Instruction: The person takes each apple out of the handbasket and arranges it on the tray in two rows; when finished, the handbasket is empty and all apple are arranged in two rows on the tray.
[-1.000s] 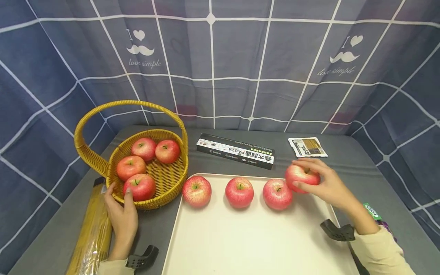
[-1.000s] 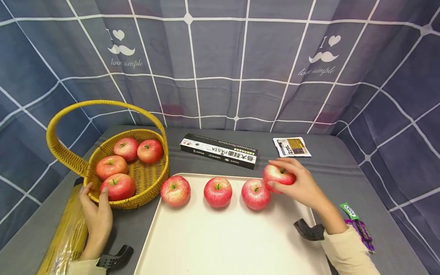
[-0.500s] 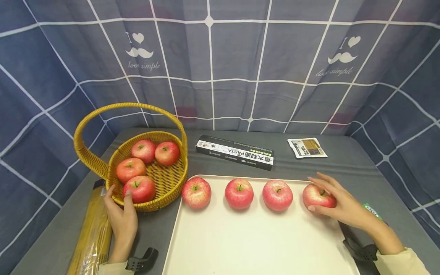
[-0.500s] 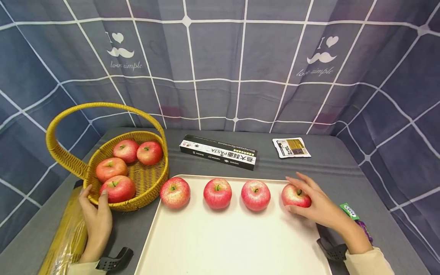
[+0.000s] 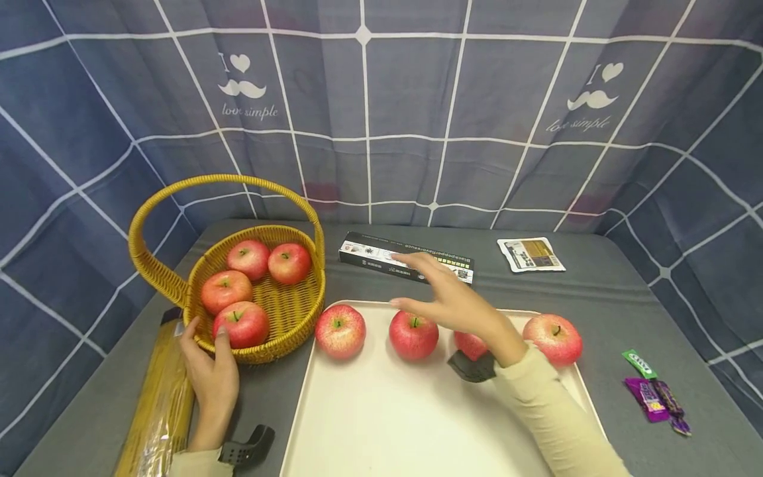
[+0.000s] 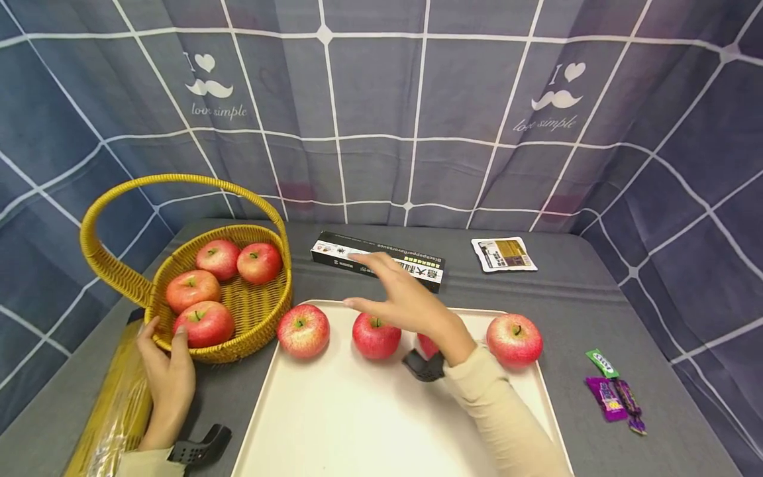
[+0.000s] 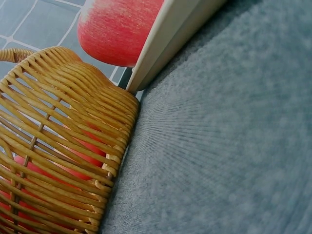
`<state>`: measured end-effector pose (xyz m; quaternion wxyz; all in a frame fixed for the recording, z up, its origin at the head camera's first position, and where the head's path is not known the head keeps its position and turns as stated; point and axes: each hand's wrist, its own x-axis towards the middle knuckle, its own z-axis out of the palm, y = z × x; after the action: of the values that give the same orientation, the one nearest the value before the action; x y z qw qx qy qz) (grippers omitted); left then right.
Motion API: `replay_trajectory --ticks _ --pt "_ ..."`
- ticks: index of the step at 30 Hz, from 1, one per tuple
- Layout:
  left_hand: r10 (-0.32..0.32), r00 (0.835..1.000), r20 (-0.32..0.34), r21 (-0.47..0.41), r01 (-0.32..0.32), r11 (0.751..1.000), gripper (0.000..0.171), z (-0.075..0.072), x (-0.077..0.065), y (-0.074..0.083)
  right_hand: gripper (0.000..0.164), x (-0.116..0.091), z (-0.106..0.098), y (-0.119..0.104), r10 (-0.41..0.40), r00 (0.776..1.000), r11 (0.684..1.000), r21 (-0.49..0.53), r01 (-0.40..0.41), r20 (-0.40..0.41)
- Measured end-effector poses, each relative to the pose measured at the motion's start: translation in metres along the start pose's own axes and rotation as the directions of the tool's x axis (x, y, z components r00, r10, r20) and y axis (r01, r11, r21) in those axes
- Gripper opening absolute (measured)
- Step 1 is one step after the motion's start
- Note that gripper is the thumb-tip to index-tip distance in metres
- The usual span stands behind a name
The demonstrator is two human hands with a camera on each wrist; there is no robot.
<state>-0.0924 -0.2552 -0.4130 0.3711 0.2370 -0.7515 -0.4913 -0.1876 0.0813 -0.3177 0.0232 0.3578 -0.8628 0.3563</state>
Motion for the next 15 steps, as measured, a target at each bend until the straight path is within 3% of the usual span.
replay_trajectory --ticks 3,8,11,15 --pt "-0.004 1.0 -0.001 0.006 0.004 1.0 0.047 0.0 0.0 0.0 0.063 0.039 0.036 -0.017 -0.07 0.996 0.996 0.053 0.067 0.057" --pt "-0.005 1.0 0.0 0.01 0.005 1.0 0.047 0.0 0.001 0.0 0.064 0.092 0.093 -0.047 -0.112 0.986 0.991 0.083 0.102 0.122" --pt "-0.002 1.0 0.002 0.004 0.002 1.0 0.048 0.0 0.002 -0.001 0.068 0.115 0.122 -0.063 -0.123 0.975 0.992 0.054 0.115 0.187" --pt "-0.002 1.0 0.006 -0.002 0.002 1.0 0.048 0.001 0.002 -0.001 0.077 0.132 0.153 -0.081 -0.106 0.939 0.994 0.003 0.111 0.326"
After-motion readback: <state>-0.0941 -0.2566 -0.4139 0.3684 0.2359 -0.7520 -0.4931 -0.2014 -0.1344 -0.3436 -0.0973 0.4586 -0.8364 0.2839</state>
